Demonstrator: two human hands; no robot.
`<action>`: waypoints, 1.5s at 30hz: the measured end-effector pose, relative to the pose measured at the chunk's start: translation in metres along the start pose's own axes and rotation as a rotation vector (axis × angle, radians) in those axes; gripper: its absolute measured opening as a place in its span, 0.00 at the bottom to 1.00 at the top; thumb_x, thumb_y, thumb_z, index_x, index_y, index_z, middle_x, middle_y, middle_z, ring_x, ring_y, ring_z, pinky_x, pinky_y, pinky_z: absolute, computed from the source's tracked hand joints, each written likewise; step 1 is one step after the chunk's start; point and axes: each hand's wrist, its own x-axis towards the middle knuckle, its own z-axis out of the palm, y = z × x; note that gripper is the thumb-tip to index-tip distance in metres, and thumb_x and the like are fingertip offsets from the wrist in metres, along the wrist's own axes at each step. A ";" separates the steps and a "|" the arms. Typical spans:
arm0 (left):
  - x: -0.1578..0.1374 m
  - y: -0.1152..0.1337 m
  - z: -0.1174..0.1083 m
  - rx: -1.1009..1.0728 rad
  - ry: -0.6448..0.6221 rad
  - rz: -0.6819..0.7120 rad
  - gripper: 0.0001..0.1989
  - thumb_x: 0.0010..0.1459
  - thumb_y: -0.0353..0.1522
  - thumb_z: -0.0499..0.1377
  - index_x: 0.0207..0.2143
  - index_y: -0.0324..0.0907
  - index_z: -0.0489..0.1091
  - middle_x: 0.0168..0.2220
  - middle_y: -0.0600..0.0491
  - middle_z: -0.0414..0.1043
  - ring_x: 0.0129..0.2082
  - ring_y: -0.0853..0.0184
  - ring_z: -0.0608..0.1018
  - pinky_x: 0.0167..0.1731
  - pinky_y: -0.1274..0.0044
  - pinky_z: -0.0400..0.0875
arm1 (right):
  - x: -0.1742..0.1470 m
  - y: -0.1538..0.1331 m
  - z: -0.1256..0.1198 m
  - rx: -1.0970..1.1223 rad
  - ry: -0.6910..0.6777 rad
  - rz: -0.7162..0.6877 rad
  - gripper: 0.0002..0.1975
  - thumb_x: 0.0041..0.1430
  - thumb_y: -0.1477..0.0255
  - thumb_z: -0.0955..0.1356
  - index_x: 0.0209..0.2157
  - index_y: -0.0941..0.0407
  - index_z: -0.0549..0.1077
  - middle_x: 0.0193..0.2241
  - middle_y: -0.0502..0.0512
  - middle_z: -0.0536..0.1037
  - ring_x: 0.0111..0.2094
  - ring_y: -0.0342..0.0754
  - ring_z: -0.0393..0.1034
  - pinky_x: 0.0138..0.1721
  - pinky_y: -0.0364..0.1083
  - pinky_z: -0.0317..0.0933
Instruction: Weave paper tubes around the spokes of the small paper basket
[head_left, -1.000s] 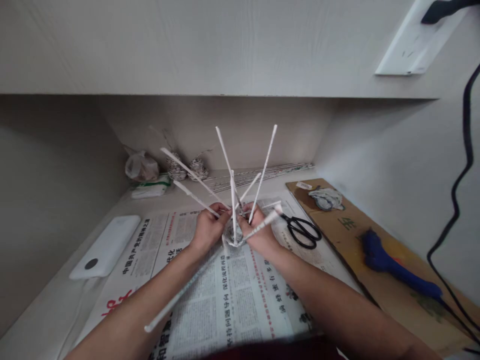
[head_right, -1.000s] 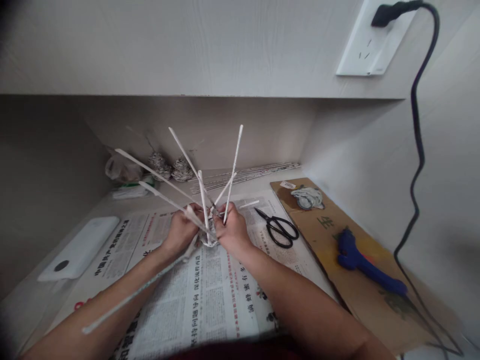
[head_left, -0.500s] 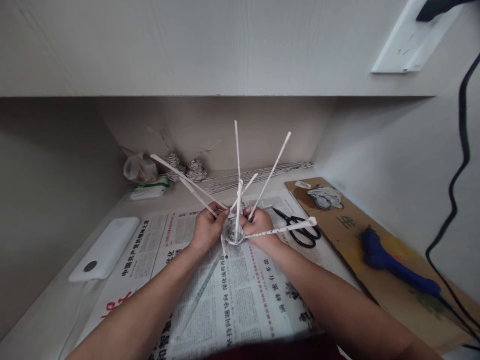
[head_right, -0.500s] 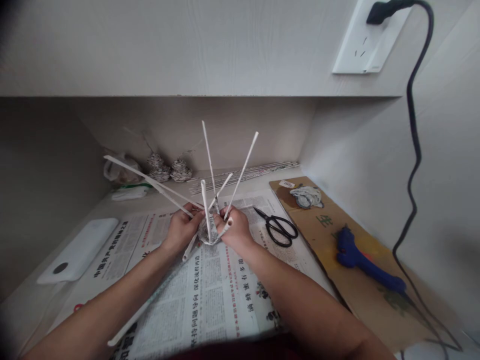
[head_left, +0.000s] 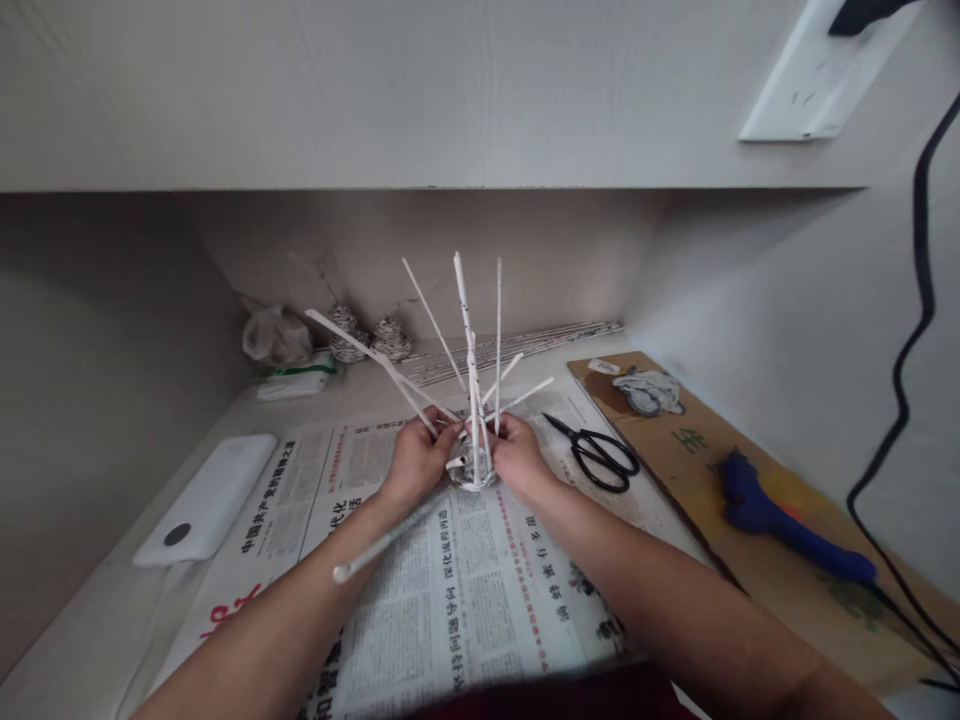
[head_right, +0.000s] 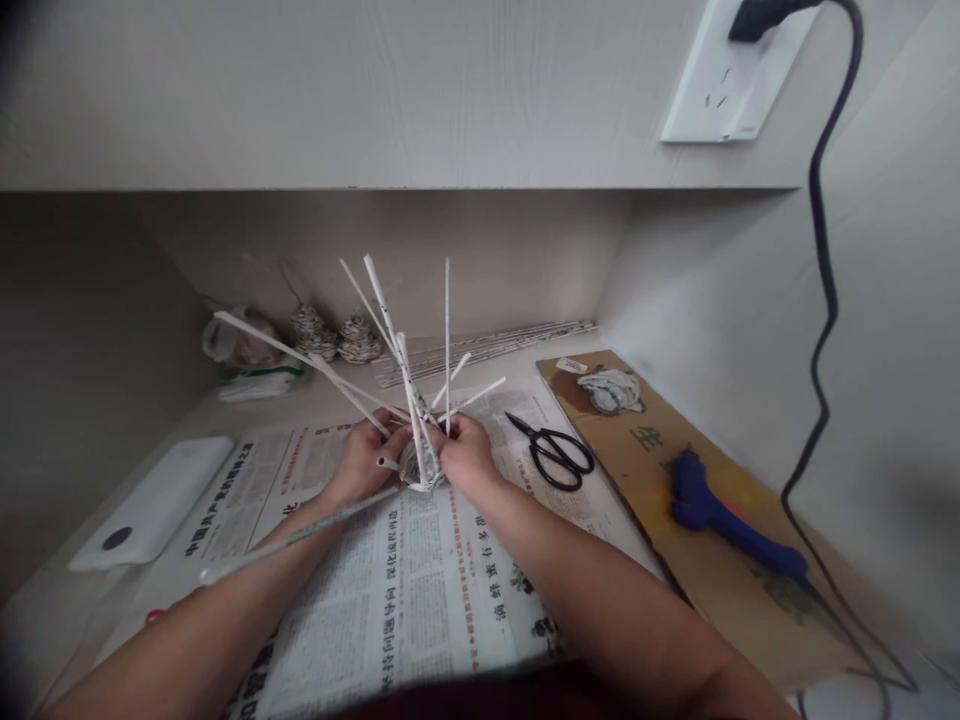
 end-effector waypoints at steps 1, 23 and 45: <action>-0.001 0.002 0.000 -0.009 -0.003 0.001 0.10 0.53 0.39 0.63 0.31 0.40 0.74 0.26 0.51 0.78 0.25 0.64 0.77 0.27 0.76 0.69 | 0.000 0.001 -0.001 -0.022 0.014 -0.003 0.20 0.39 0.56 0.77 0.26 0.56 0.74 0.21 0.50 0.77 0.22 0.46 0.70 0.24 0.44 0.63; 0.000 0.012 -0.008 -0.077 -0.084 -0.112 0.19 0.45 0.41 0.70 0.36 0.38 0.75 0.25 0.53 0.76 0.21 0.68 0.74 0.22 0.78 0.67 | 0.004 0.010 -0.005 -0.254 0.016 -0.113 0.09 0.51 0.65 0.71 0.33 0.55 0.76 0.30 0.53 0.82 0.32 0.50 0.76 0.32 0.45 0.68; 0.002 0.013 -0.007 0.174 -0.068 0.009 0.11 0.45 0.32 0.65 0.34 0.42 0.80 0.24 0.54 0.77 0.22 0.67 0.76 0.23 0.79 0.67 | 0.008 0.024 -0.006 -0.296 -0.033 -0.201 0.09 0.52 0.65 0.72 0.34 0.54 0.78 0.30 0.53 0.82 0.33 0.52 0.77 0.34 0.46 0.69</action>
